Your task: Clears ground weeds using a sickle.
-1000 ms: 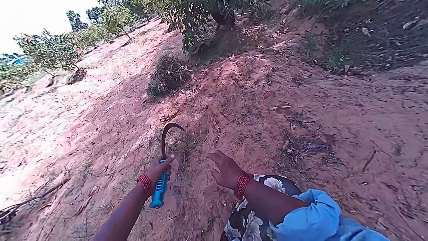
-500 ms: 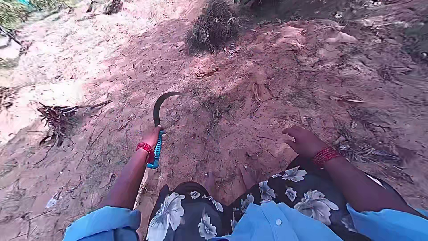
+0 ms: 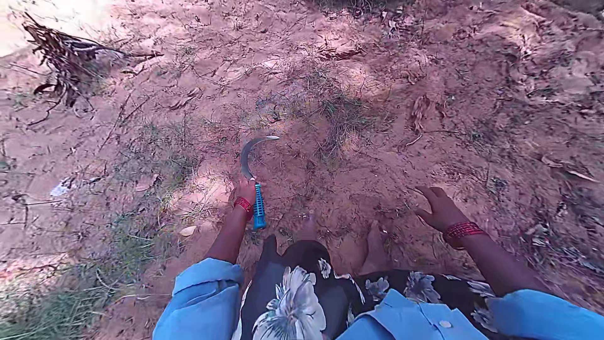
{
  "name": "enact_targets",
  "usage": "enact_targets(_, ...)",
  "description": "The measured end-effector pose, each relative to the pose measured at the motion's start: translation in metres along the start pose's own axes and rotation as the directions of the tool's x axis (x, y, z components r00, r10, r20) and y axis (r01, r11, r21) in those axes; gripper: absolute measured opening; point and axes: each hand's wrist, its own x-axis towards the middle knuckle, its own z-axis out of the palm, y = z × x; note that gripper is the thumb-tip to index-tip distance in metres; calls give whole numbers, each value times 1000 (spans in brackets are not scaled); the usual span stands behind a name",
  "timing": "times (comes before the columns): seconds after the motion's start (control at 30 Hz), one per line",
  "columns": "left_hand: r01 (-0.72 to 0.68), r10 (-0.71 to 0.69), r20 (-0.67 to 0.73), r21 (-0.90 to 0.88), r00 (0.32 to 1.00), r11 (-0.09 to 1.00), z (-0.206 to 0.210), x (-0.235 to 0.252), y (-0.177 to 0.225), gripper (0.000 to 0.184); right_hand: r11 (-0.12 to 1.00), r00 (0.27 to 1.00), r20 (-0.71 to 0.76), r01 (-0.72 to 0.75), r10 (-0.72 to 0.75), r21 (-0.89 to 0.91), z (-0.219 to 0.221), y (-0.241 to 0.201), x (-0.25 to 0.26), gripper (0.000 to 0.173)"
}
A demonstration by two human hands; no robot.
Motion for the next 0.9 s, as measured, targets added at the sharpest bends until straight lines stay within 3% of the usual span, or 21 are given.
enact_targets(0.07, 31, -40, -94, -97, 995, 995, 10, -13, -35, 47, 999, 995, -90, -53, 53, -1, 26, 13, 18, 86)
enact_targets(0.13, 20, -39, -174, -107, 984, 994, 18, -36, -62, 54, 992, 993, -24, -117, 116, -43, 53, 40, 35, 104)
enact_targets(0.23, 62, -74, -180, -71, 981, 996, 20, -60, -92, 55, 983, 989, 65, -125, 135, -137, 101, 91, 51, 129)
enact_targets(0.3, 50, -54, -214, -24, 975, 998, 19, -57, -95, 51, 969, 978, 94, -170, 189, -181, 108, 95, 57, 138)
enact_targets(0.4, 11, 24, -236, 147, 972, 989, 22, -24, -78, 49, 951, 956, 140, -227, 259, -212, 102, 89, 54, 138)
enact_targets(0.57, 126, -145, -16, 594, 989, 795, 46, 36, -27, 55, 953, 957, 140, -225, 256, -204, 97, 81, 50, 135)
enact_targets(0.73, 113, -133, -6, 561, 991, 820, 48, 36, -42, 59, 942, 953, 139, -231, 270, -244, 101, 89, 58, 140)
enact_targets(0.9, 153, -191, 26, 499, 981, 853, 49, -33, -99, 59, 928, 942, 124, -274, 311, -251, 105, 81, 58, 139)
